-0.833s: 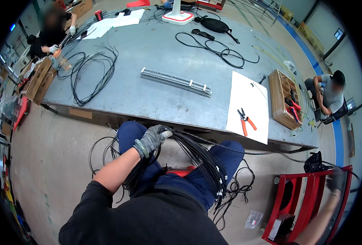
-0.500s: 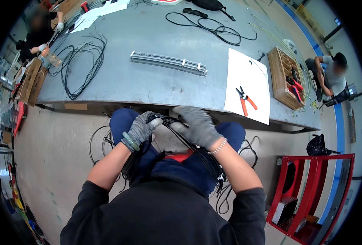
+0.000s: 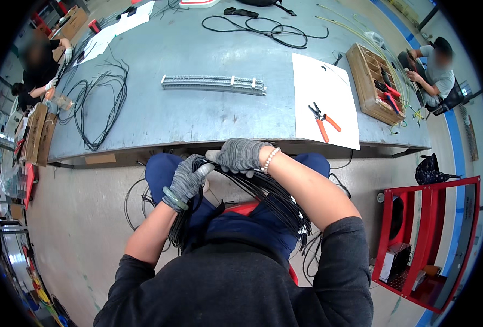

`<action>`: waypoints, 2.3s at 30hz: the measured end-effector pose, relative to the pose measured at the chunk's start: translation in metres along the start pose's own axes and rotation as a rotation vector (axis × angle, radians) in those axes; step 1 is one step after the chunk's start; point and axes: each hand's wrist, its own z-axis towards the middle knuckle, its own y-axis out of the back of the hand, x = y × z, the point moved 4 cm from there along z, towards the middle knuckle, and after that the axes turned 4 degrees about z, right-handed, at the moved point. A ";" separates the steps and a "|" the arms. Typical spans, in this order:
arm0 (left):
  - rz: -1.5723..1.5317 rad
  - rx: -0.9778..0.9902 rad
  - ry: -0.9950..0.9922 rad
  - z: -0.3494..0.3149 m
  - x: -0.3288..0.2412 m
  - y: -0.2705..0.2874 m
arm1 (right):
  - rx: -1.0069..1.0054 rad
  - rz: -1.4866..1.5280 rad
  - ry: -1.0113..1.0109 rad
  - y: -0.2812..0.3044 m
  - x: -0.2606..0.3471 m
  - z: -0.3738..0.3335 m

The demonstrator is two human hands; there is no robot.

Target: The person gathers a bundle of black cables, aligns them, and secures them with zip ties while seated at a workbench. They then place the bundled cables onto a metal rack on the table.

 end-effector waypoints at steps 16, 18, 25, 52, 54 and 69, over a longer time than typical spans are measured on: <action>-0.072 -0.023 -0.038 0.002 0.008 0.002 | -0.556 -0.318 0.684 -0.004 0.003 0.008; -0.084 -0.005 -0.122 -0.003 0.001 0.002 | -0.488 -0.135 0.625 -0.004 -0.007 0.013; 0.005 0.011 -0.054 -0.002 0.004 -0.003 | -0.301 0.236 0.664 -0.009 -0.038 0.055; 0.056 0.067 -0.036 -0.015 -0.008 -0.003 | -0.117 0.307 0.332 -0.046 -0.032 0.021; 0.065 0.056 -0.049 -0.008 0.001 -0.004 | -0.277 0.038 0.591 -0.043 -0.028 0.030; -0.149 0.138 0.025 -0.012 -0.004 0.005 | -0.454 -0.487 0.837 -0.042 -0.027 0.034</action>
